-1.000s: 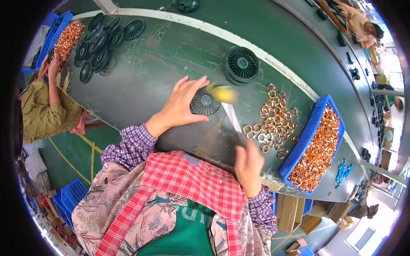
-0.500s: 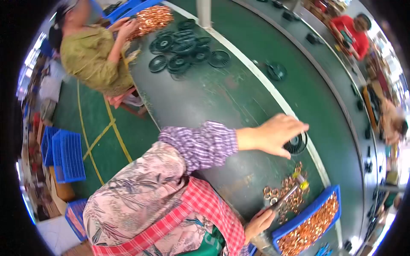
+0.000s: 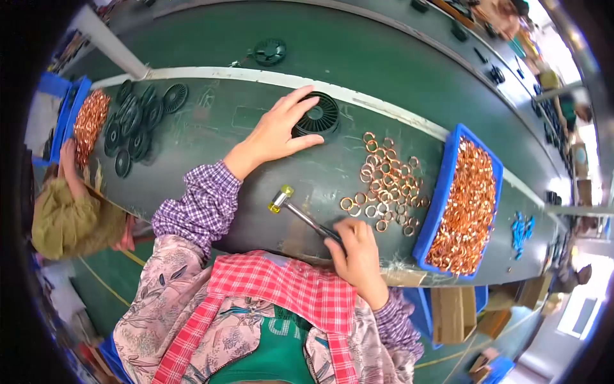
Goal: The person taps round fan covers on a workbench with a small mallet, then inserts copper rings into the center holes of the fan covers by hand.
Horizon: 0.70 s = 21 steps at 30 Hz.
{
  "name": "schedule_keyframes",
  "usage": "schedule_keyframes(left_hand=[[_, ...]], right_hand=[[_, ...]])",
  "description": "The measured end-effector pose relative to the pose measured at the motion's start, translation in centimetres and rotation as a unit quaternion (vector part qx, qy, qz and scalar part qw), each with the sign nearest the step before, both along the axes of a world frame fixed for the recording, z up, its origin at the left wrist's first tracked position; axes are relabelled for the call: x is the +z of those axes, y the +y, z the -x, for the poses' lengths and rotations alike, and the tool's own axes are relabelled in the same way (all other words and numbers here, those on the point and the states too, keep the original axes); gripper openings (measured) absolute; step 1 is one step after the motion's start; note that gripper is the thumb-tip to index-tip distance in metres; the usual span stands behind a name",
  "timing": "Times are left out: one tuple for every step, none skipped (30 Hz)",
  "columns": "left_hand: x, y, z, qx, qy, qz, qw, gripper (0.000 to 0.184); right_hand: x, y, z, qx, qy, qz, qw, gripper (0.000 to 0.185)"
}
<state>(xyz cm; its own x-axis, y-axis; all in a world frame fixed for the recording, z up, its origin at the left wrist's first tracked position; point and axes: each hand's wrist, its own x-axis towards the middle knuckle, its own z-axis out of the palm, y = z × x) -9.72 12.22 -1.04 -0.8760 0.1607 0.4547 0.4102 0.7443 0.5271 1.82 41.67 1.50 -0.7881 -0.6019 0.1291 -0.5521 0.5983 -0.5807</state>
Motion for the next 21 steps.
schedule_keyframes(left_hand=[[0.0, 0.2, -0.2, -0.01, 0.0, 0.007, 1.0, 0.075], [-0.2, 0.3, -0.2, 0.002, -0.001, -0.006, 1.0, 0.075], [-0.3, 0.4, -0.1, 0.014, 0.002, -0.021, 1.0, 0.074], [-0.4, 0.6, 0.0, 0.009, 0.007, -0.017, 1.0, 0.074], [-0.5, 0.8, 0.0, 0.016, 0.012, -0.017, 1.0, 0.075], [-0.5, 0.8, 0.1, 0.027, 0.019, -0.016, 0.999, 0.075], [-0.6, 0.8, 0.1, 0.028, 0.013, -0.024, 0.999, 0.074], [-0.8, 0.7, 0.2, 0.038, 0.01, -0.045, 0.998, 0.073], [-0.9, 0.7, 0.3, 0.053, 0.013, -0.063, 0.997, 0.073], [-1.0, 0.7, 0.4, 0.064, 0.015, -0.082, 0.994, 0.073], [-1.2, 0.7, 0.8, 0.085, 0.004, -0.137, 0.987, 0.068], [-1.5, 1.0, 1.3, 0.103, -0.006, -0.194, 0.976, 0.063], [-2.6, 1.3, 2.6, 0.16, -0.028, -0.229, 0.96, 0.06], [-3.6, 1.6, 4.2, 0.168, -0.125, -0.375, 0.903, 0.06], [-2.9, 2.3, 5.2, 0.134, -0.171, -0.49, 0.844, 0.059], [-2.0, 3.2, 6.4, 0.096, -0.211, -0.593, 0.771, 0.059], [-2.1, 3.7, 8.2, 0.081, -0.234, -0.622, 0.742, 0.056], [-2.3, 4.8, 10.1, 0.045, -0.207, -0.661, 0.72, 0.06], [-2.6, 5.7, 12.1, 0.022, -0.207, -0.676, 0.706, 0.059], [-2.3, 6.5, 13.7, 0.002, -0.229, -0.711, 0.665, 0.06], [-2.2, 8.0, 15.3, 0.078, -0.192, -0.677, 0.707, 0.063]], right_hand=[[0.2, -1.0, 0.7, -0.034, -0.083, 0.064, 0.994, 0.037], [0.2, -2.2, 1.8, -0.064, -0.165, 0.128, 0.976, 0.039], [-0.1, -4.1, 3.5, -0.098, -0.243, 0.197, 0.945, 0.041], [-0.9, -6.1, 5.5, -0.125, -0.317, 0.263, 0.903, 0.044], [-2.1, -7.9, 7.5, -0.18, -0.375, 0.329, 0.848, 0.049], [-3.0, -9.3, 9.3, -0.226, -0.429, 0.389, 0.783, 0.054], [-2.9, -10.3, 10.5, -0.238, -0.447, 0.449, 0.736, 0.056], [-2.9, -11.3, 11.5, -0.249, -0.466, 0.504, 0.683, 0.058], [-2.7, -11.9, 12.5, -0.178, -0.501, 0.528, 0.662, 0.059], [-2.8, -12.5, 13.0, -0.174, -0.502, 0.529, 0.661, 0.059], [-2.9, -13.0, 13.3, -0.192, -0.482, 0.51, 0.686, 0.057], [-2.2, -13.4, 13.6, -0.212, -0.46, 0.489, 0.71, 0.056], [-1.8, -13.6, 14.4, -0.183, -0.43, 0.468, 0.75, 0.063], [-1.2, -13.8, 15.4, -0.19, -0.386, 0.419, 0.799, 0.071], [-1.4, -13.9, 16.7, -0.205, -0.335, 0.369, 0.842, 0.074], [-2.2, -13.8, 18.6, -0.216, -0.28, 0.319, 0.879, 0.077], [-6.4, -13.5, 22.2, -0.237, -0.12, 0.289, 0.92, 0.072], [-4.5, -12.9, 23.0, -0.257, -0.027, 0.219, 0.941, 0.076], [-5.0, -12.0, 24.7, -0.28, 0.032, 0.174, 0.943, 0.075], [-5.4, -11.4, 26.8, -0.291, 0.091, 0.133, 0.943, 0.073], [-4.5, -10.7, 28.3, -0.29, 0.092, 0.11, 0.946, 0.068]])
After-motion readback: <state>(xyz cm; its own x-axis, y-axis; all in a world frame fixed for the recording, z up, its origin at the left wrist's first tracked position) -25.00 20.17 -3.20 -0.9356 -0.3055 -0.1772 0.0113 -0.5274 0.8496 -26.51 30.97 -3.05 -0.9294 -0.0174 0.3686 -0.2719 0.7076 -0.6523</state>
